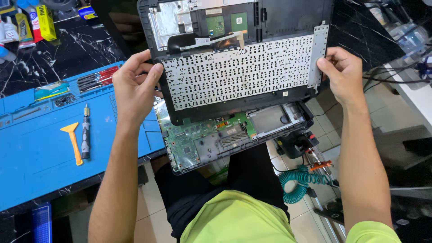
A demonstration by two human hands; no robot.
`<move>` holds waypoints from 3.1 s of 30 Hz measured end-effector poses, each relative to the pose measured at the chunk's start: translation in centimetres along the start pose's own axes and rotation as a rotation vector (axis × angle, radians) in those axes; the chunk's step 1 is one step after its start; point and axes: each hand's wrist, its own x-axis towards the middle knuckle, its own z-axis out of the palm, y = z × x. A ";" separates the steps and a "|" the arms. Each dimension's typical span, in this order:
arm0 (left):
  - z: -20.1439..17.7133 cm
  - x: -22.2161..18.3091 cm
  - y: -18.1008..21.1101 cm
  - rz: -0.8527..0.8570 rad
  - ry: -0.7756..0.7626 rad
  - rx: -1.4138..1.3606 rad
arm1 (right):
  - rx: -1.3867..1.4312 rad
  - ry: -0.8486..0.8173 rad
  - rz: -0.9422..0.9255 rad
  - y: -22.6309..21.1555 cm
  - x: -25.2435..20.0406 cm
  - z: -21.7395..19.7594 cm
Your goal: The person uses a plastic pry tool to open the casing of a laptop, then removes the keyboard. They proceed to use a screwdriver to unscrew and remove several screws from the internal motherboard.
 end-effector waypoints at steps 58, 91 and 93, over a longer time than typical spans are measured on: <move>48.9 27.3 -12.6 -0.145 -0.172 0.809 | -0.126 0.892 0.541 12.4 -1.4 -8.2; -0.8 -0.1 -4.7 -0.138 0.741 0.023 | -0.625 -0.034 0.435 -5.8 -6.7 7.9; -1.0 1.1 -6.8 -0.279 0.663 -0.136 | -0.641 -0.014 0.415 -4.7 -7.4 8.4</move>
